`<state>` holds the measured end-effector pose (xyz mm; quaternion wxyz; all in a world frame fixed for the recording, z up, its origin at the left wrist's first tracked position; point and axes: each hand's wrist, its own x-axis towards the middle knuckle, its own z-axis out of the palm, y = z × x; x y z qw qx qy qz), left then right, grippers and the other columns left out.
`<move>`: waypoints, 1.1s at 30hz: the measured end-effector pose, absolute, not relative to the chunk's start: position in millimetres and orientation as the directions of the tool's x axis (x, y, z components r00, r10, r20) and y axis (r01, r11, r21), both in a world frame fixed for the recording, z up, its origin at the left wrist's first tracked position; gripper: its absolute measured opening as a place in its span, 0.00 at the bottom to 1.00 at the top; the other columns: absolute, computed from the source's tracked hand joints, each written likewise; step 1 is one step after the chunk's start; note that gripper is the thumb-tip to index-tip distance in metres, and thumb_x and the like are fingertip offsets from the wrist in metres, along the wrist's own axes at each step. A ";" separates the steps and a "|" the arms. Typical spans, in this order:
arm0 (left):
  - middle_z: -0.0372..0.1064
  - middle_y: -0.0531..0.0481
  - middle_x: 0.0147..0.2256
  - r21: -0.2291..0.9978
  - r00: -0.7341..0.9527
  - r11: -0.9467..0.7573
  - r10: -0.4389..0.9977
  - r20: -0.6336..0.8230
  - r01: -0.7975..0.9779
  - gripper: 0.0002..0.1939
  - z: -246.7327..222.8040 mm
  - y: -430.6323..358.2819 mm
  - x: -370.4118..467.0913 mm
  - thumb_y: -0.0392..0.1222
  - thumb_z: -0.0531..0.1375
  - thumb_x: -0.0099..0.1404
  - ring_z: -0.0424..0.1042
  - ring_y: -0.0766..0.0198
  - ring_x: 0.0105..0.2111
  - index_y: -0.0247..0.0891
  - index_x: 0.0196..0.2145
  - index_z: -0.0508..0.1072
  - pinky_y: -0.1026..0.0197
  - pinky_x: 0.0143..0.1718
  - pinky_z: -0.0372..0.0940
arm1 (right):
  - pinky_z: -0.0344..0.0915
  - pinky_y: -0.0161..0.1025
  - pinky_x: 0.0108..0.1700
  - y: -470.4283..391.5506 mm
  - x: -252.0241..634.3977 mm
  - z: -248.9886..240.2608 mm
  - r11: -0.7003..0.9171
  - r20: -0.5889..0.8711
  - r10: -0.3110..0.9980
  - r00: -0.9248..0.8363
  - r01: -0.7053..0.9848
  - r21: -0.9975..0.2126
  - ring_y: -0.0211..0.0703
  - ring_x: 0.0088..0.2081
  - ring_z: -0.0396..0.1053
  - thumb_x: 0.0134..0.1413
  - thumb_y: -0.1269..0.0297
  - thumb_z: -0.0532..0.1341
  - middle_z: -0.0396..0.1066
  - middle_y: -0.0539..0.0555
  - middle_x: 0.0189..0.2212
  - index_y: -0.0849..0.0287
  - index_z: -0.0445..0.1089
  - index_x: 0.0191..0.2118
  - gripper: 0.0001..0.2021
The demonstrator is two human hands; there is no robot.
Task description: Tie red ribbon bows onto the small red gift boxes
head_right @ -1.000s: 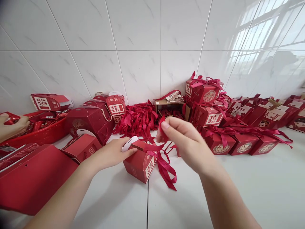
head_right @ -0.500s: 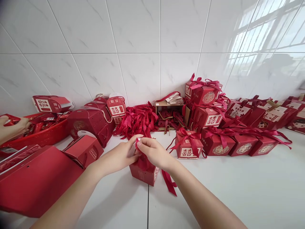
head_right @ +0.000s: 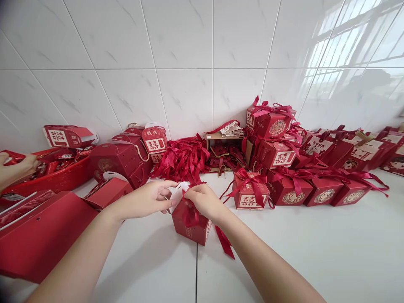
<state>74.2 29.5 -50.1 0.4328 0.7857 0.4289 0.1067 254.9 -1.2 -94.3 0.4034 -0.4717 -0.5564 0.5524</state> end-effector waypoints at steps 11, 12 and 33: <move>0.74 0.53 0.29 0.656 0.600 -0.350 0.775 -0.197 0.668 0.25 -43.1 11.0 80.6 0.46 0.58 0.56 0.72 0.60 0.29 0.41 0.52 0.64 0.63 0.28 0.60 | 0.51 0.33 0.23 -1.2 257.7 -90.6 -0.080 -0.118 0.945 -0.305 0.134 -0.988 0.32 0.20 0.55 0.45 0.68 0.54 0.59 0.47 0.15 0.61 0.61 0.14 0.12; 0.74 0.53 0.30 0.656 0.605 -0.353 0.770 -0.201 0.667 0.24 -43.0 9.9 81.2 0.45 0.58 0.56 0.73 0.60 0.30 0.41 0.51 0.65 0.63 0.28 0.60 | 0.51 0.33 0.23 -1.4 258.0 -90.3 -0.084 -0.124 0.943 -0.308 0.139 -0.987 0.32 0.20 0.55 0.45 0.68 0.54 0.59 0.47 0.15 0.61 0.61 0.14 0.12; 0.66 0.53 0.24 0.648 0.576 -0.406 0.815 -0.062 0.644 0.12 -62.5 21.7 85.0 0.47 0.48 0.64 0.67 0.64 0.25 0.40 0.29 0.65 0.64 0.25 0.59 | 0.51 0.29 0.20 -2.6 258.4 -87.5 -0.065 -0.130 0.935 -0.331 0.202 -0.977 0.29 0.19 0.56 0.52 0.66 0.55 0.59 0.46 0.17 0.61 0.61 0.19 0.13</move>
